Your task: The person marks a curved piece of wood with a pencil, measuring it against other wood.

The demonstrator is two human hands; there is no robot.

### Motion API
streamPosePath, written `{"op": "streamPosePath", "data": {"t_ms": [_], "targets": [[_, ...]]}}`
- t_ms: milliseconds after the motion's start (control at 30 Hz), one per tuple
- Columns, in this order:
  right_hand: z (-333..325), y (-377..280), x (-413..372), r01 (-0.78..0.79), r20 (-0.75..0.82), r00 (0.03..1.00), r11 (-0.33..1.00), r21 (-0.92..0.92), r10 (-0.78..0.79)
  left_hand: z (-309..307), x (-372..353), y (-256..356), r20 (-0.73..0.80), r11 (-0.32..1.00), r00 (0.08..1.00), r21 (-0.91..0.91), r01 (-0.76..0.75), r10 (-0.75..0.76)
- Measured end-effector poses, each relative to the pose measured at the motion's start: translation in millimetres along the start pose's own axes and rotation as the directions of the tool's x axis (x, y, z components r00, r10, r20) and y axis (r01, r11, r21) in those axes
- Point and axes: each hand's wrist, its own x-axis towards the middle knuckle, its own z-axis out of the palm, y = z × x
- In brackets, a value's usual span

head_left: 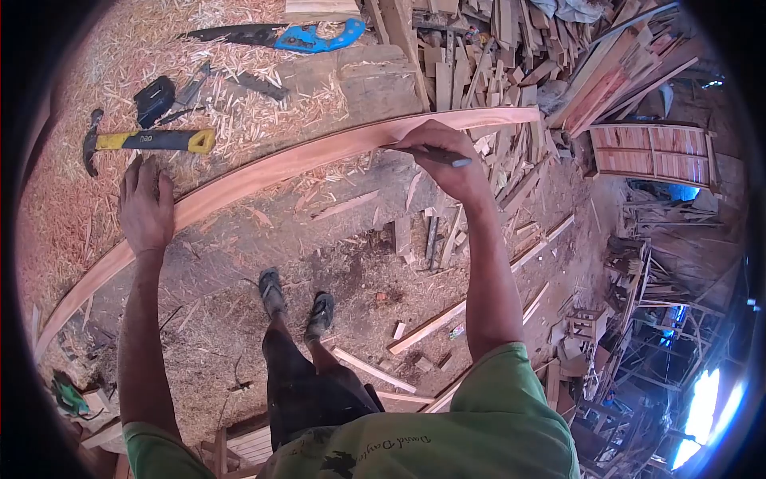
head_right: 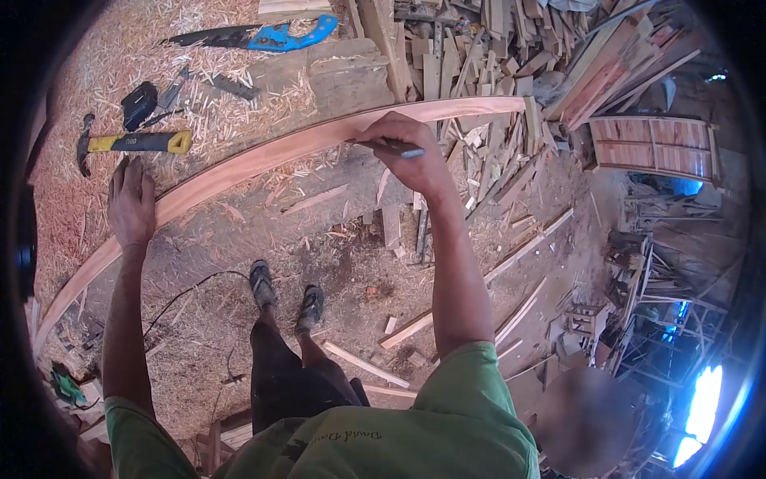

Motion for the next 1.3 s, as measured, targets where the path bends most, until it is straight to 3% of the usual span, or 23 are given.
{"op": "streamPosePath", "data": {"t_ms": [67,233,300,400,567,700,800,833,967,1067,1100,1200,1267,1300], "targets": [[2,6,8,0.019,0.026,1.000,0.999,-0.044,-0.017,0,0,1,0.000,1.000,1.000,-0.008,0.008,-0.008],[-16,0,38,-0.086,0.175,0.979,0.988,-0.129,0.108,2,-1,0,-0.012,1.000,1.000,-0.013,0.017,-0.017],[-27,-11,58,-0.223,0.284,0.923,0.962,-0.157,0.261,1,1,1,-0.017,0.999,1.000,-0.033,0.018,-0.018],[-34,-7,69,-0.298,0.381,0.861,0.941,-0.158,0.337,4,-1,-2,-0.038,1.000,0.999,-0.012,-0.004,0.003],[-34,27,78,-0.196,0.416,0.889,0.980,-0.032,0.192,13,-1,-12,-0.046,0.998,0.997,0.015,-0.056,0.056],[-33,16,82,-0.309,0.394,0.861,0.946,-0.098,0.322,12,-1,-15,0.032,0.998,0.998,-0.008,-0.058,0.059],[-27,20,63,-0.248,0.291,0.923,0.967,-0.054,0.252,8,-4,-11,0.033,0.998,0.998,-0.011,-0.055,0.056],[-22,18,53,-0.292,0.180,0.938,0.955,-0.052,0.297,7,-5,-11,0.015,0.998,0.998,-0.014,-0.064,0.064],[-27,33,70,-0.232,0.279,0.933,0.973,-0.012,0.226,4,-3,-8,-0.015,0.995,0.996,-0.026,-0.093,0.093],[-23,58,99,-0.277,0.411,0.855,0.949,-0.153,0.316,1,-9,-6,-0.004,0.992,0.994,-0.071,-0.108,0.108],[-27,47,104,-0.222,0.452,0.846,0.958,-0.183,0.282,1,-5,-5,-0.009,0.988,0.992,-0.092,-0.125,0.125],[-19,4,59,-0.234,0.251,0.921,0.938,-0.255,0.298,1,-4,-3,-0.048,0.987,0.990,-0.083,-0.136,0.133],[-7,21,4,-0.218,-0.007,0.976,0.971,-0.102,0.218,2,-4,-7,-0.048,0.987,0.989,-0.080,-0.143,0.139],[9,24,-28,-0.324,-0.159,0.929,0.942,0.084,0.334,3,-3,-5,-0.054,0.985,0.988,-0.084,-0.152,0.148]]}}
